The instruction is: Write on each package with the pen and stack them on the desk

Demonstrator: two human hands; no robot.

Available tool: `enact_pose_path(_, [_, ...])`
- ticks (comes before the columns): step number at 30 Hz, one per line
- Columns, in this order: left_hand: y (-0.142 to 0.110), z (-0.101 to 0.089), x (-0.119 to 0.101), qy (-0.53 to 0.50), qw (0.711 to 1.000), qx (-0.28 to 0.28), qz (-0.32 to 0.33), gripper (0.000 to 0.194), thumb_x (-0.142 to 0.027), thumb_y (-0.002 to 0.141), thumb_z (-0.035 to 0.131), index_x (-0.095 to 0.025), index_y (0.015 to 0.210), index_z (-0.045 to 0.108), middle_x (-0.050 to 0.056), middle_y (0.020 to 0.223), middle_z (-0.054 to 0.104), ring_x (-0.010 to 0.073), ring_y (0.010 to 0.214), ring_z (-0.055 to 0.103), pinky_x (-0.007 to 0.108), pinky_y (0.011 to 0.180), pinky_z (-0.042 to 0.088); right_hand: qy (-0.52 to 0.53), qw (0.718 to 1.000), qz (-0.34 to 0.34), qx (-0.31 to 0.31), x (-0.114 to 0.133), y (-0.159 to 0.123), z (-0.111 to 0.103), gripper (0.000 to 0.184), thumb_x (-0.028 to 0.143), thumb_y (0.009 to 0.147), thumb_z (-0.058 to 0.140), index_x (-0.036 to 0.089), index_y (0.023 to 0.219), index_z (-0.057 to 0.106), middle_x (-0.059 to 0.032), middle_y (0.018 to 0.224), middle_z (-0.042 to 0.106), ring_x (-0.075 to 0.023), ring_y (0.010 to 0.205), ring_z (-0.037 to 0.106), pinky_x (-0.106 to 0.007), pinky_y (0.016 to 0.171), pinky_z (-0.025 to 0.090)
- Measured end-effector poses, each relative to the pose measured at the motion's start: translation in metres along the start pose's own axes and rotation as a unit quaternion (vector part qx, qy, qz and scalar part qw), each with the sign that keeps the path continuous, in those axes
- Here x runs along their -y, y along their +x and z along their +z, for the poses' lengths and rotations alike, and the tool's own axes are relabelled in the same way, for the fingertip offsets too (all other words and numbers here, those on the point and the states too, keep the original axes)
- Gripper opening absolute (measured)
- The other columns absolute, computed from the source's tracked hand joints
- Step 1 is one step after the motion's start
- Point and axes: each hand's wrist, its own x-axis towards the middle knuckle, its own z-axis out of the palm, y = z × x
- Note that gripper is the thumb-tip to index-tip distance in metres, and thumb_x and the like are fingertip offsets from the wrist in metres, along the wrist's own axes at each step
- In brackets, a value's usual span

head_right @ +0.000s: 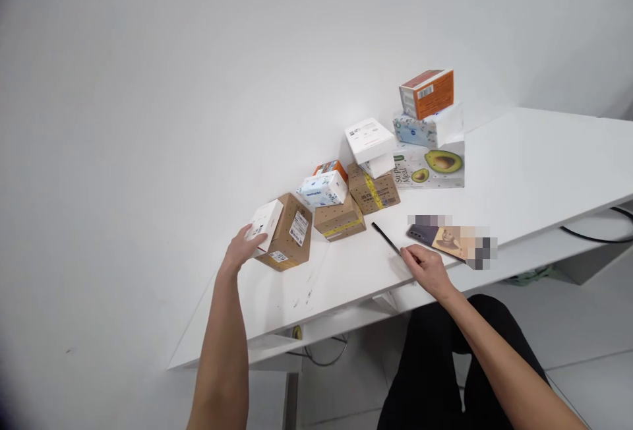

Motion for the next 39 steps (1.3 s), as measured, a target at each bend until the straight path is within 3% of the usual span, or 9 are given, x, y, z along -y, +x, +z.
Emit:
enact_pose_path(3, [-0.039,-0.004,-0.005,-0.02,0.995,-0.078,0.052,0.071,-0.05,0.074,0.057,-0.022,0.137,0.039,0.013,0.138,0.045,0.0313,0.126,0.044,0.045,0.103,0.037,0.006,1.0,0.003,0.002,-0.001,-0.001,0.001,0.034,0.041,0.088,0.046,0.02,0.064,0.059,-0.0011,0.056,0.057,-0.014,0.052,0.053,-0.026,0.051,0.04])
enact_pose_path(6, [-0.092,0.01,-0.005,-0.08,0.971,-0.077,0.211,0.079,-0.046,0.072,0.06,-0.023,0.141,0.029,0.01,0.142,0.037,0.0278,0.131,0.037,0.045,0.108,0.033,0.005,1.0,0.012,-0.005,-0.002,-0.001,0.002,0.034,0.041,0.088,0.046,0.02,0.064,0.058,-0.0012,0.056,0.057,-0.0143,0.053,0.053,-0.026,0.052,0.04])
enact_pose_path(9, [-0.137,0.052,-0.006,-0.08,0.935,0.006,0.345,0.084,-0.039,0.068,0.067,-0.022,0.141,0.029,0.012,0.145,0.032,0.0309,0.135,0.028,0.049,0.111,0.026,-0.005,1.0,0.02,-0.011,-0.002,-0.002,0.002,0.034,0.04,0.089,0.046,0.02,0.065,0.059,-0.0017,0.059,0.059,-0.0145,0.055,0.054,-0.026,0.053,0.04])
enact_pose_path(13, [-0.164,0.122,-0.006,-0.067,0.915,0.095,0.386,0.088,-0.027,0.062,0.069,-0.023,0.141,0.031,0.014,0.144,0.033,0.0338,0.134,0.029,0.05,0.11,0.027,-0.008,1.0,0.017,0.002,-0.001,-0.002,0.001,0.035,0.041,0.089,0.044,0.02,0.065,0.059,-0.0019,0.059,0.059,-0.0142,0.055,0.054,-0.026,0.053,0.04])
enact_pose_path(19, [-0.168,0.161,0.011,-0.146,0.932,0.092,0.318,0.096,-0.031,0.061,0.074,-0.025,0.144,0.024,0.013,0.15,0.026,0.0337,0.14,0.019,0.054,0.113,0.017,-0.01,1.0,0.019,-0.002,0.001,-0.001,0.0,0.037,0.043,0.089,0.044,0.02,0.064,0.058,-0.0009,0.056,0.056,-0.0133,0.053,0.052,-0.025,0.051,0.039])
enact_pose_path(24, [-0.2,0.174,0.039,-0.296,0.945,0.002,0.139,0.084,-0.041,0.072,0.067,-0.027,0.142,0.023,0.011,0.148,0.028,0.0286,0.139,0.026,0.045,0.112,0.027,-0.005,1.0,0.027,-0.011,0.0,-0.001,-0.001,0.034,0.041,0.088,0.046,0.02,0.065,0.06,-0.0015,0.057,0.057,-0.0138,0.053,0.053,-0.026,0.052,0.04])
enact_pose_path(27, [-0.225,0.195,0.049,-0.369,0.928,-0.016,0.054,0.065,-0.044,0.08,0.059,-0.028,0.137,0.031,0.011,0.142,0.039,0.0261,0.132,0.039,0.041,0.108,0.036,0.003,1.0,0.031,0.006,0.006,-0.008,0.002,0.031,0.04,0.089,0.046,0.019,0.076,0.065,-0.0057,0.073,0.066,-0.0155,0.06,0.058,-0.027,0.057,0.044])
enact_pose_path(31, [-0.243,0.217,0.044,-0.403,0.913,0.015,0.062,0.064,-0.044,0.079,0.061,-0.027,0.135,0.035,0.011,0.144,0.038,0.0262,0.133,0.038,0.04,0.109,0.035,-0.001,0.996,0.055,0.077,0.021,-0.028,0.013,0.036,0.041,0.089,0.045,0.019,0.11,0.064,-0.0115,0.105,0.068,-0.0164,0.061,0.061,-0.031,0.061,0.05])
enact_pose_path(39, [-0.242,0.19,0.008,-0.397,0.914,-0.051,0.066,0.063,-0.041,0.079,0.062,-0.028,0.136,0.036,0.01,0.142,0.037,0.026,0.135,0.034,0.04,0.11,0.033,0.047,0.99,0.117,0.069,0.063,-0.034,-0.004,0.04,0.042,0.089,0.047,0.019,0.117,0.062,-0.0097,0.106,0.068,-0.0142,0.062,0.056,-0.028,0.055,0.047])
